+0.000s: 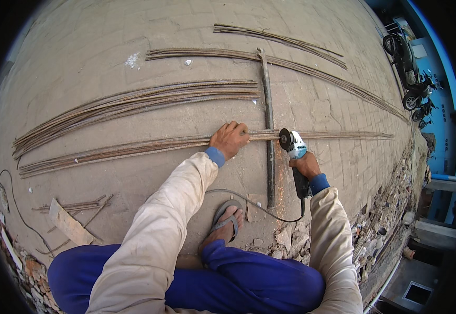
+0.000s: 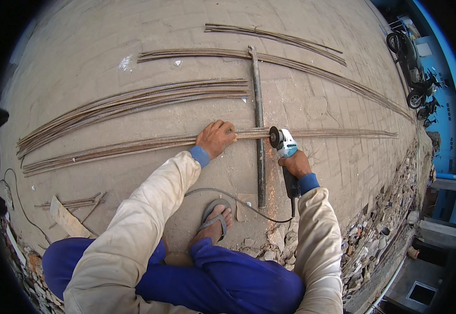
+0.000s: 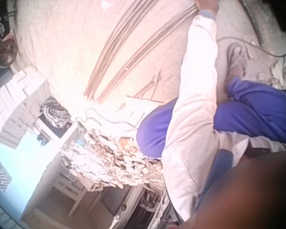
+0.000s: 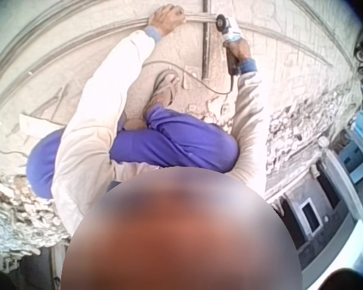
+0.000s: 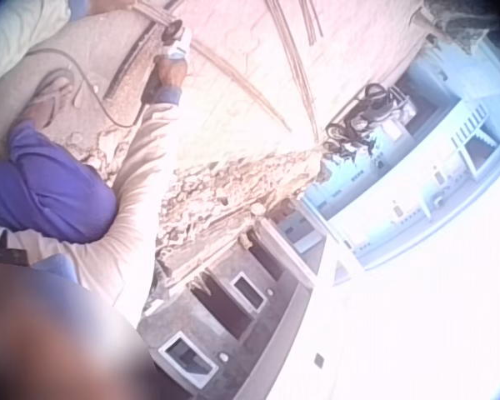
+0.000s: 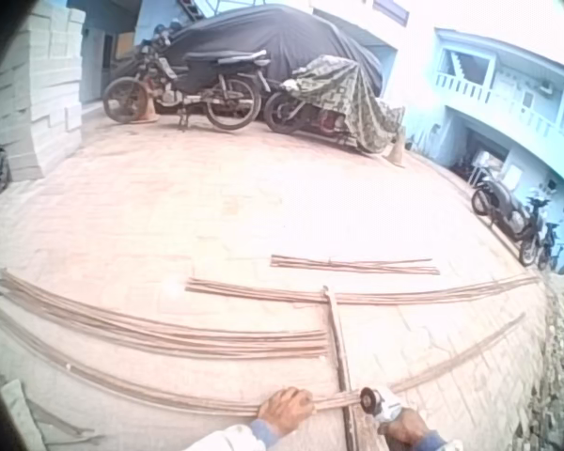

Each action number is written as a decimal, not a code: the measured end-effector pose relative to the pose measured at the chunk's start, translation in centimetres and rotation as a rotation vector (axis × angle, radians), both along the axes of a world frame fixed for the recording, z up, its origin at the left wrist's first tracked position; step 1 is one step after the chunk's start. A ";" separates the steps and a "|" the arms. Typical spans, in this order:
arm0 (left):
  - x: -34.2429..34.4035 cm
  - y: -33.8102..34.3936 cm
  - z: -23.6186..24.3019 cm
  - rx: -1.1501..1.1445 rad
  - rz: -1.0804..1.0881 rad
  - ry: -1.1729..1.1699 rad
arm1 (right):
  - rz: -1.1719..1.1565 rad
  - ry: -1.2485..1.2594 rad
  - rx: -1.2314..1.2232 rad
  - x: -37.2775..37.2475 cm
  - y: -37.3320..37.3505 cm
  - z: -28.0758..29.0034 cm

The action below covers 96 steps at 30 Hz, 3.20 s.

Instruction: The person sits on a concrete floor and uses an angle grinder to cut several long metal rods into shorter pieces. They repeatedly position the rods, cut them, and then move the cut pieces aside.

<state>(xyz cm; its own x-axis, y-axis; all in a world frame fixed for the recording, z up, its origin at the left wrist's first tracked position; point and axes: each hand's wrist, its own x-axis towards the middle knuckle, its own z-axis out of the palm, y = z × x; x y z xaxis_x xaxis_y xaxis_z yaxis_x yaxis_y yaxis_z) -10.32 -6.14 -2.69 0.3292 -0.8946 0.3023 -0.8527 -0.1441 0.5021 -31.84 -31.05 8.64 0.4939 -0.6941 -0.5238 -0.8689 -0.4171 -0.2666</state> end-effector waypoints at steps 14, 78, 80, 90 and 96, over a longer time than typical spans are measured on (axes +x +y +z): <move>0.0 -0.3 -0.6 -0.072 0.029 -0.009 | 0.036 0.010 -0.045 0.2 -0.5 -0.3; -0.2 0.2 -0.5 -0.005 0.009 0.009 | -0.043 -0.016 0.029 1.0 -0.4 -0.3; -0.2 0.1 -0.6 0.003 0.009 0.016 | -0.035 0.003 0.019 1.0 -0.3 -0.1; -0.2 0.1 -0.8 0.010 -0.001 -0.006 | -0.043 -0.010 0.046 0.7 -0.6 -0.4; -0.2 0.1 -0.8 0.011 -0.003 0.009 | -0.036 0.011 0.044 0.8 -0.3 0.0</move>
